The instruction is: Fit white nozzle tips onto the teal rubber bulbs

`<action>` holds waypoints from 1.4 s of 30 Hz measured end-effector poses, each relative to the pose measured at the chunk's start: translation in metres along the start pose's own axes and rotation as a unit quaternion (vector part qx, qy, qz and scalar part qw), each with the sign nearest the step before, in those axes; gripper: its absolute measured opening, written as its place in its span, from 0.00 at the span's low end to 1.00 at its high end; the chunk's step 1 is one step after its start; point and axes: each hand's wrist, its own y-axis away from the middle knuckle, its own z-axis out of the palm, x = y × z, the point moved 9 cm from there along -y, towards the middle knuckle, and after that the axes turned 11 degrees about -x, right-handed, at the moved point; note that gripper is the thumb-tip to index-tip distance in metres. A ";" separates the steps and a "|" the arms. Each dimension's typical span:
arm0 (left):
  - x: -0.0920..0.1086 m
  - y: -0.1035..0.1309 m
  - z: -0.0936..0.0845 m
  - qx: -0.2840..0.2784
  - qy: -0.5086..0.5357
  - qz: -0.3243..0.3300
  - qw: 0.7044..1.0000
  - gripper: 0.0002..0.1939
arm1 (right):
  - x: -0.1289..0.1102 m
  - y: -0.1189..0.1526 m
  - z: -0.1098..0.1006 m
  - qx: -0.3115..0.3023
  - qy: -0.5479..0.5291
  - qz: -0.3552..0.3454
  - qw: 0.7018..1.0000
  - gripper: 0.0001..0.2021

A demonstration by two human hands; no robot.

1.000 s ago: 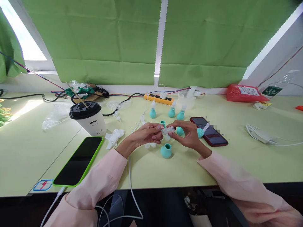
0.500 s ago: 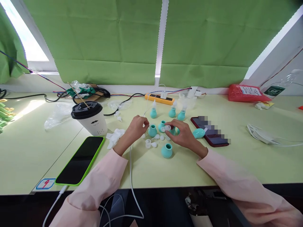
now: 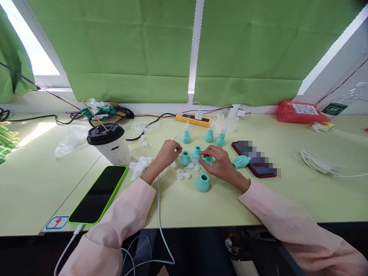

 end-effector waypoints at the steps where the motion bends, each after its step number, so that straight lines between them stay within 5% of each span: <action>1: -0.002 -0.004 -0.001 0.001 0.004 0.000 1.000 0.08 | 0.000 0.000 -0.002 0.007 -0.003 0.001 1.000 0.06; 9: -0.012 -0.055 -0.028 0.122 0.013 -0.043 0.992 0.14 | -0.002 0.002 -0.010 0.057 -0.002 -0.015 0.998 0.04; 14: -0.026 -0.081 -0.007 0.073 0.050 -0.067 0.994 0.14 | 0.001 0.004 -0.011 0.077 -0.002 -0.024 0.997 0.03; 18: -0.025 -0.071 -0.013 0.104 0.066 -0.075 0.990 0.12 | 0.001 0.006 -0.016 0.098 -0.016 -0.017 0.995 0.05; 21: 0.002 -0.041 -0.050 0.225 0.107 -0.010 0.968 0.11 | 0.002 0.008 -0.028 0.132 -0.045 0.010 0.990 0.14; 23: 0.025 -0.020 -0.070 0.257 0.172 0.043 0.950 0.10 | 0.001 0.010 -0.033 0.141 -0.072 0.027 0.987 0.22; 26: 0.061 -0.004 -0.066 0.146 0.275 0.110 0.944 0.09 | -0.003 0.009 -0.033 0.119 -0.130 0.022 0.984 0.30; 29: 0.080 0.009 -0.046 0.052 0.303 0.132 0.942 0.08 | -0.005 0.009 -0.026 0.092 -0.185 0.006 0.978 0.22; 32: 0.077 0.016 -0.030 0.028 0.283 0.112 0.952 0.09 | -0.003 0.009 -0.019 0.071 -0.191 0.020 0.979 0.10; 36: 0.073 0.022 -0.019 0.014 0.243 0.103 0.965 0.18 | -0.011 0.009 -0.019 0.065 -0.153 -0.003 0.986 0.08; 42: 0.058 0.024 -0.003 -0.021 0.385 0.049 0.921 0.23 | -0.025 0.009 -0.022 0.066 -0.132 -0.066 0.987 0.12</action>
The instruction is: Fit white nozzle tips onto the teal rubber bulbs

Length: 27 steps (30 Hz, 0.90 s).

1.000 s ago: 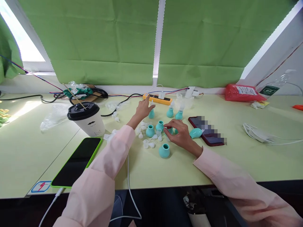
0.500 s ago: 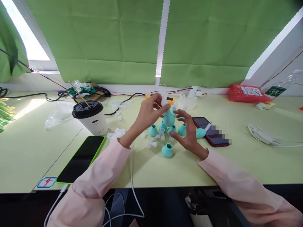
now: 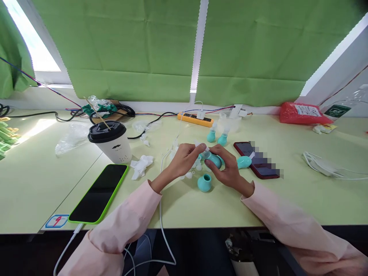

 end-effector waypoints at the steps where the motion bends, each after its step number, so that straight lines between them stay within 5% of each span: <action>1: -0.004 -0.001 0.002 -0.007 0.040 -0.007 0.999 0.22 | 0.000 0.000 0.001 -0.002 0.000 -0.001 1.000 0.12; 10: -0.026 -0.006 0.021 -0.072 0.336 -0.067 0.937 0.17 | -0.001 -0.001 0.007 -0.035 0.012 -0.021 0.999 0.13; 13: -0.025 -0.006 0.025 -0.101 0.344 -0.088 0.929 0.16 | -0.002 0.000 0.009 -0.035 0.009 -0.038 0.999 0.13; 15: -0.020 -0.006 0.012 -0.074 0.234 -0.070 0.967 0.16 | 0.001 0.001 0.008 -0.028 -0.002 -0.027 0.999 0.12; 17: -0.012 -0.005 -0.014 0.009 0.013 -0.047 0.999 0.14 | 0.004 0.001 0.005 -0.007 -0.011 -0.008 1.000 0.11; 19: -0.001 -0.001 -0.038 0.100 -0.247 -0.044 0.963 0.11 | 0.007 0.002 0.000 0.019 -0.018 0.009 1.000 0.11; 21: -0.002 -0.001 -0.046 0.114 -0.425 -0.069 0.895 0.09 | 0.014 0.003 -0.001 0.030 -0.025 0.042 0.998 0.11; 24: -0.025 -0.006 -0.044 0.047 -0.506 -0.122 0.853 0.11 | 0.024 0.005 0.003 0.022 -0.032 0.093 0.995 0.12; 27: -0.041 -0.008 -0.038 0.008 -0.505 -0.137 0.852 0.15 | 0.026 0.005 0.011 -0.006 -0.031 0.108 0.994 0.12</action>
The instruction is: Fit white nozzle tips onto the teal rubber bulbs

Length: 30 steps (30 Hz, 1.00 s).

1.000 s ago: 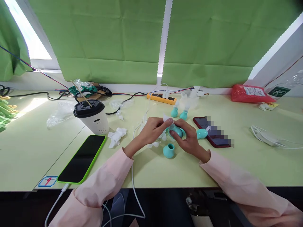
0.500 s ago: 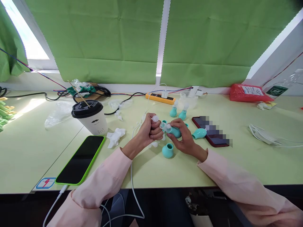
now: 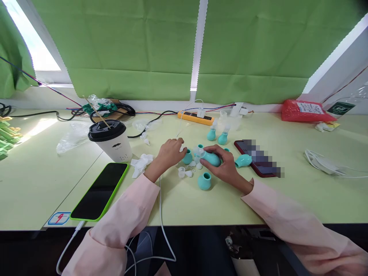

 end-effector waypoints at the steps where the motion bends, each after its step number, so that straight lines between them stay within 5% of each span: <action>1: 0.001 -0.001 0.004 -0.010 0.005 0.009 1.000 0.15 | 0.000 0.000 0.002 -0.008 0.004 0.002 1.000 0.12; 5: 0.007 0.001 0.004 -0.010 0.021 0.032 0.999 0.15 | 0.002 0.000 0.003 -0.009 0.007 0.019 1.000 0.11; 8: 0.017 0.013 -0.022 0.095 0.054 0.062 0.992 0.14 | 0.005 0.001 0.000 0.009 0.003 0.037 0.999 0.10; 11: 0.044 0.031 -0.041 0.165 0.096 0.198 0.961 0.14 | 0.008 0.001 -0.002 0.016 -0.002 0.053 0.998 0.11; 16: 0.063 0.037 -0.033 0.115 0.130 0.325 0.930 0.10 | 0.012 0.000 0.001 -0.013 -0.037 0.061 0.997 0.10; 26: 0.053 0.031 -0.037 0.086 0.233 0.320 0.914 0.08 | 0.005 -0.001 -0.001 -0.004 -0.014 0.025 1.000 0.10; 30: 0.052 0.034 -0.039 0.121 0.225 0.338 0.906 0.08 | -0.006 0.000 -0.003 0.003 0.032 -0.029 0.999 0.11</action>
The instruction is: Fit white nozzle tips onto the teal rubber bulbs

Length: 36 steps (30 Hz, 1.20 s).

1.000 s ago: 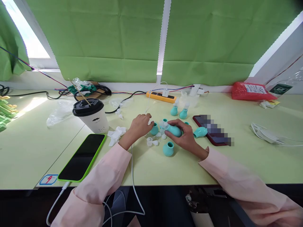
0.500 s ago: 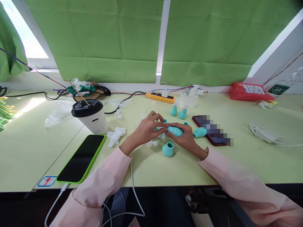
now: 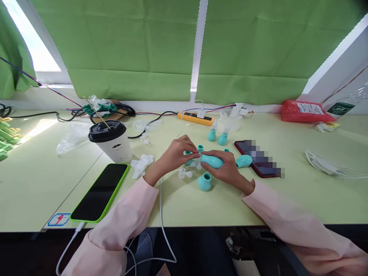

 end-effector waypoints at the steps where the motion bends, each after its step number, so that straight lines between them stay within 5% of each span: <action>1: 0.002 0.000 0.000 0.002 -0.020 0.010 1.000 0.08 | -0.002 0.000 0.000 0.002 0.013 -0.007 1.000 0.11; 9: 0.001 0.002 -0.004 -0.017 0.009 -0.011 1.000 0.09 | -0.009 0.003 0.002 -0.007 0.084 -0.038 0.996 0.11; 19: 0.005 0.004 0.004 -0.106 -0.008 -0.003 0.994 0.07 | 0.001 0.002 0.012 -0.086 0.029 -0.005 0.996 0.10; 28: 0.002 0.009 -0.002 -0.043 -0.005 -0.010 0.999 0.10 | -0.005 0.001 0.006 -0.060 0.014 -0.024 0.998 0.11; 36: 0.013 0.008 0.016 -0.092 -0.157 -0.018 0.983 0.14 | -0.005 -0.003 -0.002 -0.051 -0.046 0.017 0.998 0.10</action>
